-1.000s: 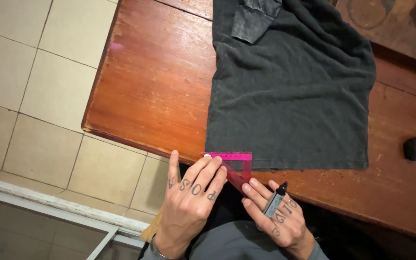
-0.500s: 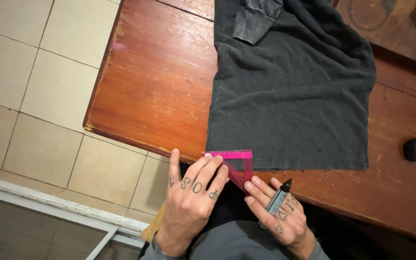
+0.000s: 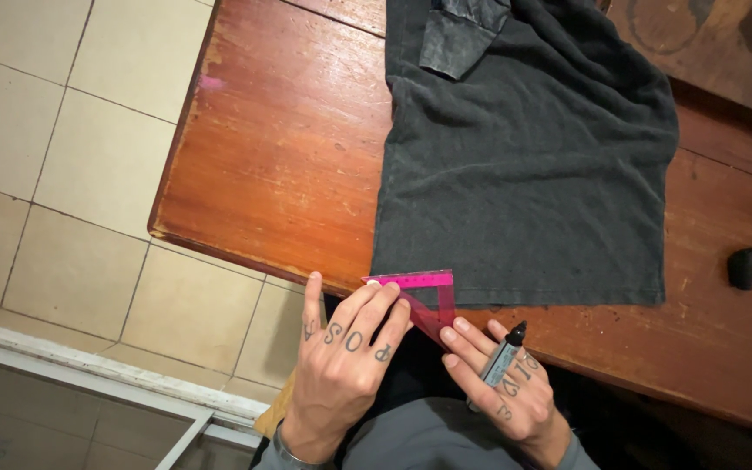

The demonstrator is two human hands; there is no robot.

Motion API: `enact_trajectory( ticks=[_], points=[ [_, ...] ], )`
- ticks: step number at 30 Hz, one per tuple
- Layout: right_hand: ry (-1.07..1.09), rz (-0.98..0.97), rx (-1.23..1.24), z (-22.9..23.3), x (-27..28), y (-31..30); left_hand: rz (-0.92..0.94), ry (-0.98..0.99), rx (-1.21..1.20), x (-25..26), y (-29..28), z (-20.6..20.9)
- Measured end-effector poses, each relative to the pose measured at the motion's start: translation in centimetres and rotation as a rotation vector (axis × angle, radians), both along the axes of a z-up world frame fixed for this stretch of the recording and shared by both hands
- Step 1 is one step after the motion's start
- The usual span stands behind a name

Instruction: Marking measurements on a dark grey piece of leather with a ruler and marker, then cutting it with scissors.

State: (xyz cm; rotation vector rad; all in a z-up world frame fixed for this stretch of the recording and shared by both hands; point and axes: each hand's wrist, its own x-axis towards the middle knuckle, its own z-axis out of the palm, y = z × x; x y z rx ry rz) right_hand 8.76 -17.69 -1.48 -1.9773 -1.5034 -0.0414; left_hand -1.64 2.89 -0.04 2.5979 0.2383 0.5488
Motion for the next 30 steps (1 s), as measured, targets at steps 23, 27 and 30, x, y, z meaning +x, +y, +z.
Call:
enact_trajectory(
  ticks=[23,27,30],
  points=[
    [0.037,-0.027,0.030,-0.5,1.1,-2.1,-0.046,-0.082,-0.025,0.5,-1.3,-1.1],
    [0.044,-0.138,0.130,0.1,3.6,-4.3,-0.064,-0.092,0.001,0.7,-0.9,-0.7],
    [0.001,-0.473,-0.020,3.3,7.7,-4.8,-0.100,-0.046,0.022,1.2,-0.4,0.2]
  ],
)
